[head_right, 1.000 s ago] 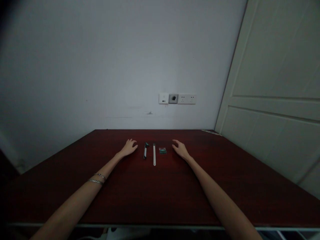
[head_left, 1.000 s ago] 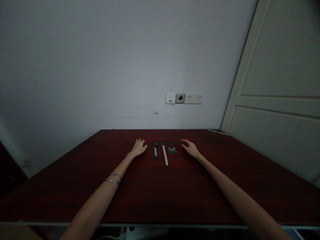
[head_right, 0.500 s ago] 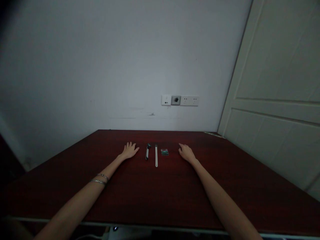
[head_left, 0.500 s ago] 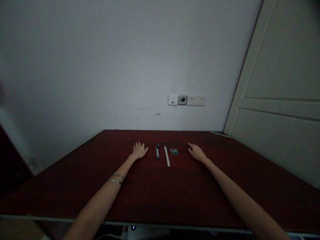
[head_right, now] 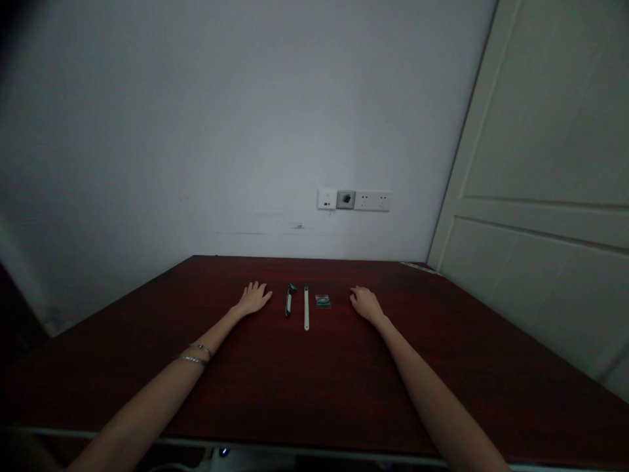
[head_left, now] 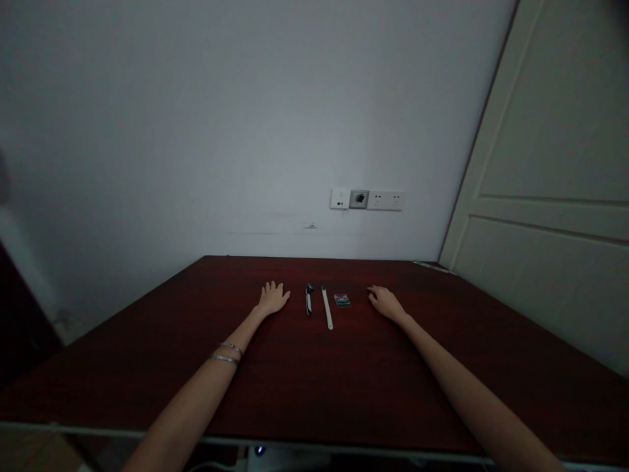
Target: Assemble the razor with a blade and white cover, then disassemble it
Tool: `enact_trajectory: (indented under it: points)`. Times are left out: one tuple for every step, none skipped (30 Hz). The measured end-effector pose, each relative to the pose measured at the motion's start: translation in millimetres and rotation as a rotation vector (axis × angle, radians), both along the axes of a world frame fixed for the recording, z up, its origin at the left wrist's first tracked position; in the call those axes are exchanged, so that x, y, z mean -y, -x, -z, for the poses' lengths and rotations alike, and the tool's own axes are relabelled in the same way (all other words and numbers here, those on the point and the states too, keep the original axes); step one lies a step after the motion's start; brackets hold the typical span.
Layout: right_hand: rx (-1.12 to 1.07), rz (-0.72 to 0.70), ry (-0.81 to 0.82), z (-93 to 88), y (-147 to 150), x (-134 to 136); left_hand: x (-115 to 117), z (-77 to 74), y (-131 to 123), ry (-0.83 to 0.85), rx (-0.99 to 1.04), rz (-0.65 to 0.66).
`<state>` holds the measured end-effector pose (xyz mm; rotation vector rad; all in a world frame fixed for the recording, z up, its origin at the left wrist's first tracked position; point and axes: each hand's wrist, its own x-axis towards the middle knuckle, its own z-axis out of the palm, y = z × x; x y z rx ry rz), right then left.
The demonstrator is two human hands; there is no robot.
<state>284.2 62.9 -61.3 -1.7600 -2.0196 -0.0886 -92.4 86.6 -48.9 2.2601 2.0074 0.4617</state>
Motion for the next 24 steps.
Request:
enact_trajectory:
  points:
    - [0.002, 0.002, 0.0, -0.3, 0, 0, 0, 0.2, 0, -0.002, 0.0, -0.003]
    - [0.004, 0.004, 0.0, -0.5, 0, 1, 1, 0.1, 0, -0.002, 0.0, -0.005]
    - [0.006, 0.007, 0.0, -0.8, 1, 1, 1, -0.6, 0, -0.001, 0.001, -0.007]
    - [0.009, 0.008, 0.0, -1.0, 1, 1, 3, -1.9, -1, -0.002, 0.001, -0.008]
    - [0.013, 0.009, 0.0, -1.3, 1, 2, 4, -3.7, -1, -0.009, 0.001, -0.008]
    - [0.016, 0.008, 0.0, -1.5, 1, 2, 7, -6.3, -2, -0.022, 0.001, -0.006]
    - [0.018, 0.007, 0.0, -1.8, 2, 2, 9, -9.4, -3, -0.039, 0.003, -0.004]
    - [0.02, 0.005, 0.0, -2.1, 2, 2, 11, -13.1, -4, -0.06, 0.005, -0.004]
    - [0.021, 0.003, 0.0, -2.4, 2, 3, 14, -17.2, -6, -0.079, 0.007, -0.007]
    - [0.021, 0.001, -0.001, -2.6, 3, 3, 17, -21.6, -8, -0.094, 0.014, -0.016]
    - [0.021, -0.001, -0.001, -2.8, 3, 3, 20, -26.2, -11, -0.102, 0.024, -0.029]
    - [0.02, -0.002, -0.002, -2.9, 3, 3, 23, -30.7, -15, -0.109, 0.036, -0.043]
    - [0.02, -0.003, -0.004, -2.9, 3, 3, 26, -35.0, -20, -0.1, 0.066, -0.059]
    - [0.02, -0.002, -0.005, -2.9, 3, 3, 29, -38.9, -25, -0.084, 0.082, -0.067]
    - [0.021, 0.001, -0.005, -2.8, 3, 3, 32, -42.3, -31, -0.065, 0.094, -0.068]
    - [0.022, 0.004, -0.006, -2.7, 3, 3, 35, -44.9, -37, -0.025, 0.118, -0.064]
    - [0.023, 0.008, -0.006, -2.6, 3, 3, 39, -46.9, -43, 0.006, 0.126, -0.046]
    - [0.025, 0.013, -0.005, -2.5, 3, 3, 42, -48.1, -48, 0.021, 0.125, -0.027]
    - [0.027, 0.016, -0.003, -2.5, 3, 3, 45, -48.6, -52, 0.031, 0.118, -0.015]
    - [0.029, 0.018, -0.002, -2.5, 3, 4, 47, -48.5, -56, 0.04, 0.107, -0.005]
    - [0.031, 0.019, 0.0, -2.6, 3, 4, 49, -48.0, -59, 0.044, 0.097, -0.001]
    - [0.032, 0.019, 0.001, -2.7, 3, 4, 50, -47.0, -60, 0.047, 0.089, -0.001]
    - [0.031, 0.019, 0.001, -2.8, 3, 4, 51, -45.8, -61, 0.047, 0.084, -0.005]
    - [0.03, 0.019, 0.001, -2.9, 3, 4, 51, -44.5, -62, 0.045, 0.081, -0.01]
